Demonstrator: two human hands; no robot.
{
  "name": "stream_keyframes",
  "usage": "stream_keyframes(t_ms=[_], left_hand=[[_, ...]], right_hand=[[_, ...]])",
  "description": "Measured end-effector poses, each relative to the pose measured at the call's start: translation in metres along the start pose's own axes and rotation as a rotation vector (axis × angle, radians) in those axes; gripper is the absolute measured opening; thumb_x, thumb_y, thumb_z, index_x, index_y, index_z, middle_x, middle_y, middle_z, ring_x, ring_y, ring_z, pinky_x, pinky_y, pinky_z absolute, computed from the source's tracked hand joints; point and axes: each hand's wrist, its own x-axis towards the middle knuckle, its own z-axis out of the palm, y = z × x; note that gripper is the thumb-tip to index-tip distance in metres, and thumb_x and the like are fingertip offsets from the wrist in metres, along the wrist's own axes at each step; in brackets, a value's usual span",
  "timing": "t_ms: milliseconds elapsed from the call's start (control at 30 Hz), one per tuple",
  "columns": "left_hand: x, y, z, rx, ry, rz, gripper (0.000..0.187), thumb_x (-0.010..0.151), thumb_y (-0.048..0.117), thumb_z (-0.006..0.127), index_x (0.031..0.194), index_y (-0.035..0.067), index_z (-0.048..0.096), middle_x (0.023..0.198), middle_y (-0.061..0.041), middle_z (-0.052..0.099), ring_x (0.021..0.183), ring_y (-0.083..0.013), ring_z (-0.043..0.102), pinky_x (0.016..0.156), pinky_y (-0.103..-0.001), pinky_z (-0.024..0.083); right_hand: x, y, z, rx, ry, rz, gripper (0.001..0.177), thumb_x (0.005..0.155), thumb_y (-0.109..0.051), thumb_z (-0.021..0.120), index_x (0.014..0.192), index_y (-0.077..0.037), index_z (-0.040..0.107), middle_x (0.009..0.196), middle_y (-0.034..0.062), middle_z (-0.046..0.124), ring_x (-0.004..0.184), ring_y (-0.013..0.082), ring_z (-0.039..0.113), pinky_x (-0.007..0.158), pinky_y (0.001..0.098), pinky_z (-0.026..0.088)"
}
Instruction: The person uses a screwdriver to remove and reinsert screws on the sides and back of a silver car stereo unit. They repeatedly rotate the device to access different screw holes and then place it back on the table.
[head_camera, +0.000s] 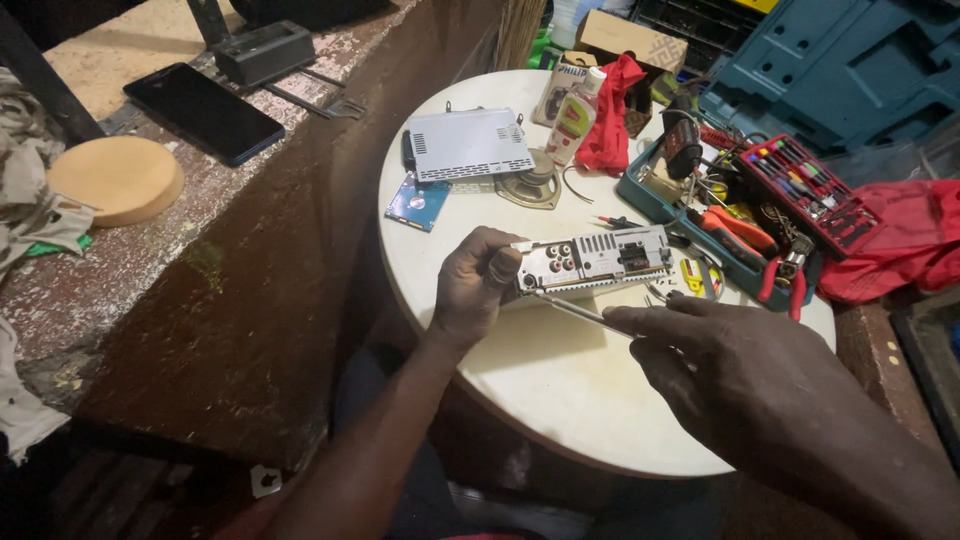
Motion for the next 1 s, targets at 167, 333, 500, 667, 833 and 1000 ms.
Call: stream_keyframes(t_ms=[167, 333, 500, 667, 833, 1000], left_hand=[[-0.009, 0.004, 0.02, 0.048, 0.126, 0.184, 0.045, 0.094, 0.052, 0.077, 0.105, 0.009, 0.071, 0.07, 0.001, 0.056, 0.057, -0.0091, 0.052, 0.048, -0.026, 0.044], [-0.013, -0.003, 0.034, 0.241, 0.309, 0.332, 0.036, 0.103, 0.048, 0.068, 0.106, 0.012, 0.07, 0.092, -0.002, 0.07, 0.067, -0.0088, 0.059, 0.06, -0.024, 0.05], [-0.022, -0.008, 0.056, 0.399, 0.287, 0.251, 0.041, 0.109, 0.041, 0.055, 0.129, 0.008, 0.068, 0.118, -0.009, 0.075, 0.111, -0.0206, 0.07, 0.097, -0.034, 0.056], [-0.029, -0.011, 0.065, 0.442, 0.223, 0.267, 0.037, 0.11, 0.034, 0.053, 0.131, 0.007, 0.067, 0.123, -0.01, 0.075, 0.118, -0.0241, 0.071, 0.104, -0.036, 0.056], [-0.029, -0.013, 0.064, 0.445, 0.219, 0.265, 0.039, 0.11, 0.038, 0.054, 0.131, 0.008, 0.067, 0.124, -0.01, 0.075, 0.119, -0.0233, 0.071, 0.104, -0.035, 0.056], [-0.028, -0.015, 0.061, 0.443, 0.214, 0.274, 0.041, 0.109, 0.04, 0.056, 0.13, 0.007, 0.067, 0.122, -0.01, 0.075, 0.117, -0.0222, 0.07, 0.104, -0.035, 0.055]], right_hand=[[-0.001, -0.001, -0.011, -0.034, -0.027, 0.056, 0.045, 0.094, -0.044, 0.06, 0.135, -0.06, 0.069, 0.12, -0.0127, 0.077, 0.096, 0.0306, 0.078, 0.068, 0.0572, 0.061], [-0.001, -0.002, -0.011, 0.028, 0.038, 0.017, 0.046, 0.093, -0.038, 0.058, 0.134, -0.054, 0.074, 0.116, -0.0063, 0.081, 0.09, 0.0326, 0.08, 0.061, 0.0579, 0.058], [-0.002, -0.006, -0.015, -0.125, -0.093, 0.242, 0.046, 0.1, -0.045, 0.048, 0.14, -0.063, 0.06, 0.108, -0.009, 0.077, 0.099, 0.0316, 0.076, 0.065, 0.0582, 0.059], [-0.012, 0.001, -0.01, -0.169, -0.139, 0.317, 0.046, 0.1, -0.052, 0.048, 0.143, -0.069, 0.054, 0.112, -0.0143, 0.074, 0.097, 0.0268, 0.078, 0.062, 0.0542, 0.062], [-0.02, -0.001, -0.02, -0.146, -0.2, 0.401, 0.045, 0.101, -0.063, 0.038, 0.142, -0.073, 0.053, 0.115, -0.0125, 0.072, 0.106, 0.0273, 0.076, 0.073, 0.0549, 0.061], [-0.014, 0.009, -0.016, -0.2, -0.095, 0.249, 0.04, 0.101, -0.054, 0.047, 0.139, -0.059, 0.057, 0.107, -0.0129, 0.075, 0.096, 0.0256, 0.078, 0.062, 0.0546, 0.064]])
